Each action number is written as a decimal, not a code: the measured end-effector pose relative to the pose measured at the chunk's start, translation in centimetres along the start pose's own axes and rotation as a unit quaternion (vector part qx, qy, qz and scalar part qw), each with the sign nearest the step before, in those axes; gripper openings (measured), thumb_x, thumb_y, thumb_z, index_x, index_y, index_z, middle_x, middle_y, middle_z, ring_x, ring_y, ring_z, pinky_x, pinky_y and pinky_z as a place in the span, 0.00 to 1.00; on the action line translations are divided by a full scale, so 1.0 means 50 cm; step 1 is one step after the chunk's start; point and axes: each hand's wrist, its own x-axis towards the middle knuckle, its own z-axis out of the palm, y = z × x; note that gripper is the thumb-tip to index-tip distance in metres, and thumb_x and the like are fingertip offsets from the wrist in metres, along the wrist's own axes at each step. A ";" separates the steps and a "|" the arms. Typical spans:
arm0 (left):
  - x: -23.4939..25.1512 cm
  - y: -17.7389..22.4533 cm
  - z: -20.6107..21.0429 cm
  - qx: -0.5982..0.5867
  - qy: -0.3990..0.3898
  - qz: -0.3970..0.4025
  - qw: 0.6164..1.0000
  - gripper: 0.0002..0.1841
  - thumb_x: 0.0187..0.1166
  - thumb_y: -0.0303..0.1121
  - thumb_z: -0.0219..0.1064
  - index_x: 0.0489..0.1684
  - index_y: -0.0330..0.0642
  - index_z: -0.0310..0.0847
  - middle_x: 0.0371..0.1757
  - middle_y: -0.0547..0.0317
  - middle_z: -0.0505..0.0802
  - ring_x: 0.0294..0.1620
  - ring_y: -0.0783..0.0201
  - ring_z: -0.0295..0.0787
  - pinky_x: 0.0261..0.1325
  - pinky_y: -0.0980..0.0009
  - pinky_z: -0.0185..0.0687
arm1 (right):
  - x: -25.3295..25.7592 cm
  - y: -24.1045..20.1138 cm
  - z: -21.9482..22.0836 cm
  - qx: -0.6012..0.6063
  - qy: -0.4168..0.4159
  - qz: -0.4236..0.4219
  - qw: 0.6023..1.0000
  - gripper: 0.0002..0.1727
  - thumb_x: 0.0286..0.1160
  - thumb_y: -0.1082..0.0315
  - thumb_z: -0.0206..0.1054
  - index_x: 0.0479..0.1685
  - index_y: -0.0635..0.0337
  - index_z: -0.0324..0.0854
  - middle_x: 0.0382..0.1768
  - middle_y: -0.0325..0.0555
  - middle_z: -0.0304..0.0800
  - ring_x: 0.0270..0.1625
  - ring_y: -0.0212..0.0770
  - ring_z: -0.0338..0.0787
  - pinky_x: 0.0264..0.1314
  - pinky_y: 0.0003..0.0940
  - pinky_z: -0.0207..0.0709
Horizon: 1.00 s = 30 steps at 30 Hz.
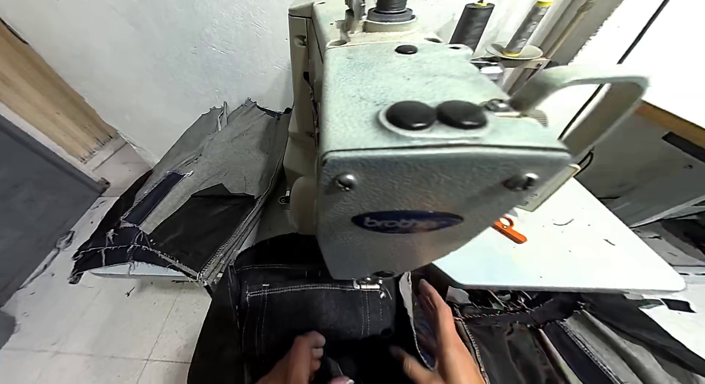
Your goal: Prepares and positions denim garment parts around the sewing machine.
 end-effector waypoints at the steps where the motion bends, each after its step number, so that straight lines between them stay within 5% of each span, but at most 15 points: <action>1: 0.003 0.002 0.021 -0.043 0.012 -0.014 0.999 0.29 0.81 0.39 0.70 0.65 0.17 0.72 0.55 0.29 0.91 0.55 0.41 0.94 0.60 0.48 0.89 | 0.006 0.036 0.005 -0.007 0.009 0.007 1.000 0.48 0.61 0.72 0.77 0.83 0.84 0.54 0.82 0.81 0.62 0.83 0.67 0.72 0.82 0.55 0.69; 3: 0.014 0.001 0.059 -0.112 0.062 -0.028 0.991 0.34 0.78 0.38 0.74 0.69 0.15 0.66 0.63 0.25 0.87 0.63 0.41 0.91 0.67 0.50 0.87 | 0.024 0.112 0.024 0.050 0.046 0.050 0.996 0.28 0.69 0.75 0.67 0.72 0.77 0.76 0.74 0.67 0.80 0.77 0.51 0.82 0.80 0.46 0.73; 5: 0.035 0.002 0.092 -0.138 0.118 -0.020 0.983 0.40 0.74 0.40 0.76 0.71 0.13 0.60 0.64 0.22 0.83 0.65 0.41 0.89 0.68 0.51 0.86 | 0.047 0.147 0.047 0.202 0.074 0.131 0.968 0.21 0.74 0.76 0.61 0.66 0.73 0.81 0.61 0.51 0.90 0.62 0.29 0.88 0.69 0.28 0.80; 8: 0.072 0.015 0.134 -0.125 0.194 -0.024 0.973 0.50 0.68 0.50 0.80 0.72 0.14 0.56 0.60 0.25 0.85 0.63 0.46 0.90 0.67 0.53 0.86 | 0.066 0.132 0.048 0.364 0.082 0.184 0.909 0.20 0.78 0.76 0.57 0.69 0.69 0.76 0.53 0.43 0.93 0.52 0.25 0.91 0.59 0.26 0.86; 11: 0.101 0.044 0.145 -0.050 0.244 -0.054 0.967 0.58 0.58 0.58 0.82 0.72 0.13 0.55 0.57 0.25 0.87 0.60 0.43 0.91 0.63 0.49 0.86 | 0.089 0.114 -0.027 0.332 0.128 0.161 0.920 0.20 0.79 0.73 0.51 0.68 0.65 0.74 0.49 0.37 0.91 0.49 0.24 0.90 0.53 0.27 0.87; 13: 0.104 0.056 0.133 -0.046 0.245 -0.061 0.966 0.52 0.58 0.55 0.82 0.70 0.16 0.62 0.54 0.29 0.89 0.54 0.44 0.92 0.58 0.49 0.87 | 0.112 0.122 -0.117 0.269 0.148 0.096 0.947 0.18 0.84 0.71 0.45 0.60 0.63 0.79 0.45 0.32 0.90 0.47 0.21 0.88 0.52 0.24 0.85; 14: 0.101 0.053 0.121 -0.062 0.241 -0.061 0.967 0.45 0.62 0.51 0.81 0.66 0.20 0.66 0.49 0.34 0.90 0.48 0.49 0.92 0.53 0.52 0.88 | 0.124 0.127 -0.159 0.236 0.132 0.043 0.962 0.18 0.78 0.70 0.46 0.47 0.52 0.85 0.39 0.24 0.92 0.43 0.17 0.88 0.49 0.20 0.85; 15: 0.097 0.043 0.105 -0.086 0.244 -0.055 0.964 0.36 0.67 0.45 0.79 0.62 0.21 0.70 0.41 0.40 0.90 0.40 0.52 0.92 0.44 0.54 0.89 | 0.133 0.131 -0.194 0.213 0.088 -0.003 0.973 0.17 0.72 0.67 0.51 0.38 0.42 0.88 0.35 0.18 0.92 0.40 0.14 0.87 0.46 0.17 0.83; 17: 0.090 -0.009 0.062 -0.117 0.258 -0.024 0.959 0.26 0.73 0.37 0.74 0.57 0.23 0.71 0.30 0.52 0.88 0.29 0.63 0.87 0.34 0.62 0.87 | 0.136 0.126 -0.225 0.192 -0.039 -0.044 0.980 0.11 0.75 0.49 0.61 0.38 0.31 0.90 0.37 0.12 0.91 0.41 0.10 0.86 0.47 0.14 0.81; 19: 0.085 -0.082 0.013 -0.127 0.273 -0.006 0.954 0.26 0.74 0.39 0.74 0.59 0.27 0.70 0.27 0.62 0.88 0.27 0.71 0.86 0.33 0.67 0.87 | 0.134 0.106 -0.190 0.202 -0.097 -0.021 0.974 0.14 0.74 0.38 0.66 0.36 0.33 0.88 0.33 0.12 0.88 0.36 0.12 0.84 0.42 0.15 0.79; 21: 0.084 -0.137 -0.022 -0.069 0.316 -0.005 0.946 0.27 0.71 0.41 0.73 0.59 0.29 0.70 0.23 0.68 0.86 0.22 0.77 0.82 0.28 0.73 0.83 | 0.141 0.088 -0.117 0.232 -0.080 -0.017 0.969 0.12 0.80 0.49 0.64 0.30 0.37 0.85 0.26 0.14 0.83 0.31 0.12 0.80 0.36 0.12 0.75; 24: 0.097 -0.180 -0.038 0.029 0.369 0.011 0.929 0.24 0.71 0.40 0.73 0.57 0.31 0.74 0.21 0.65 0.85 0.17 0.74 0.76 0.24 0.73 0.76 | 0.166 0.064 -0.060 0.275 -0.027 0.005 0.961 0.15 0.85 0.64 0.57 0.30 0.47 0.86 0.26 0.24 0.89 0.31 0.18 0.86 0.39 0.16 0.82; 30: 0.140 -0.199 -0.041 0.030 0.373 0.056 0.925 0.21 0.71 0.41 0.73 0.54 0.37 0.76 0.23 0.69 0.85 0.19 0.82 0.76 0.24 0.83 0.73 | 0.157 0.072 -0.050 0.281 -0.004 0.039 0.959 0.17 0.85 0.66 0.54 0.29 0.45 0.86 0.26 0.22 0.90 0.31 0.16 0.86 0.39 0.15 0.82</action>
